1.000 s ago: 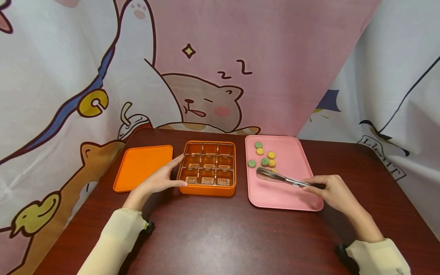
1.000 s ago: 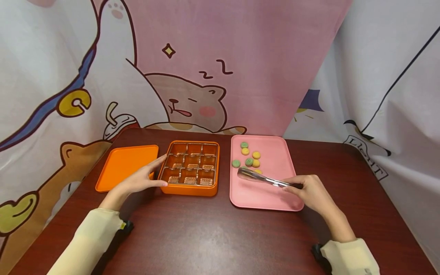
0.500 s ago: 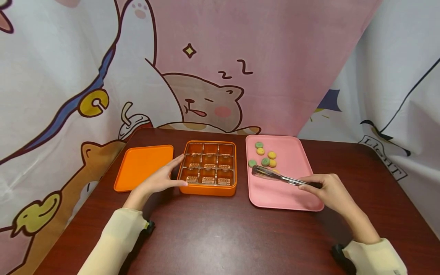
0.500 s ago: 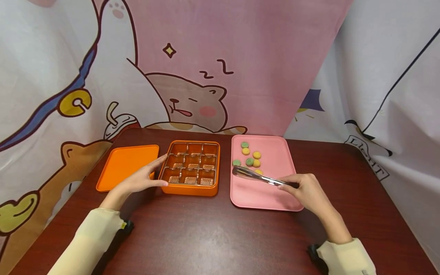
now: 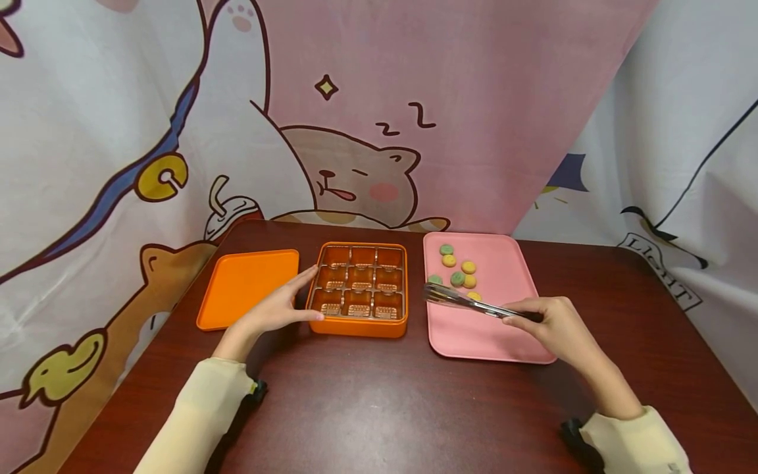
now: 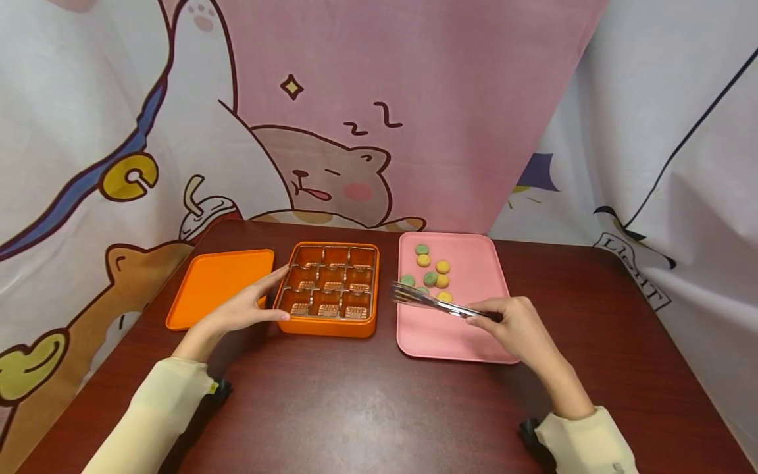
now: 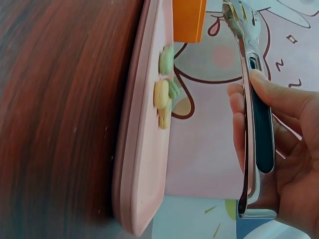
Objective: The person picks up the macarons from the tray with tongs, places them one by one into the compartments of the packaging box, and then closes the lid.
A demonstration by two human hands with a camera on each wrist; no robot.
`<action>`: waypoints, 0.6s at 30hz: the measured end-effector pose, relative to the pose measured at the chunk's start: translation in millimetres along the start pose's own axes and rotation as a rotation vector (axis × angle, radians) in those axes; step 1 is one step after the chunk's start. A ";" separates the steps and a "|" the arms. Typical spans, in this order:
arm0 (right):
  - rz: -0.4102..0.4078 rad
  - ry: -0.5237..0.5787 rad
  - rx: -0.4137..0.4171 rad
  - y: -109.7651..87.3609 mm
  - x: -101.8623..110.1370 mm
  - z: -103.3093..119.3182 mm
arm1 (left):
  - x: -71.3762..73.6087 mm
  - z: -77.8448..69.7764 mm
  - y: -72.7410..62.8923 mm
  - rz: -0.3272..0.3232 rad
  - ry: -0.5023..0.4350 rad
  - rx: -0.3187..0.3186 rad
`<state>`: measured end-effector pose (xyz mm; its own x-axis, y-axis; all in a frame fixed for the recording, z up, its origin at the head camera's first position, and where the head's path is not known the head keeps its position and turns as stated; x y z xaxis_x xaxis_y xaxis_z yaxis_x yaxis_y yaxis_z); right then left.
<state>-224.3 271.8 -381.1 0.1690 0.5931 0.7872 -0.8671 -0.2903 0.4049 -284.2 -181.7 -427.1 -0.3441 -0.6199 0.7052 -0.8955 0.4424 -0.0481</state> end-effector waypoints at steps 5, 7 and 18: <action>0.007 0.011 0.001 3.1 -6.3 7.8 | -0.8 1.1 2.5 -0.001 0.008 -0.005; 0.005 0.017 0.008 4.5 -8.6 11.0 | -1.4 0.6 3.5 0.000 0.006 -0.007; 0.020 0.043 0.004 14.6 -17.7 24.8 | -4.1 -3.4 6.1 0.009 0.001 -0.008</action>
<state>-228.4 238.5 -377.6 0.1311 0.6188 0.7746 -0.8681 -0.3057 0.3911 -287.4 -174.3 -428.0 -0.3520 -0.6149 0.7057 -0.8899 0.4536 -0.0487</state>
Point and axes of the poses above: each hand's wrist, its own y-axis towards the middle knuckle, its own x-axis out of the back of the hand, z = x × y, the point moved 5 cm from there along y, towards the middle knuckle
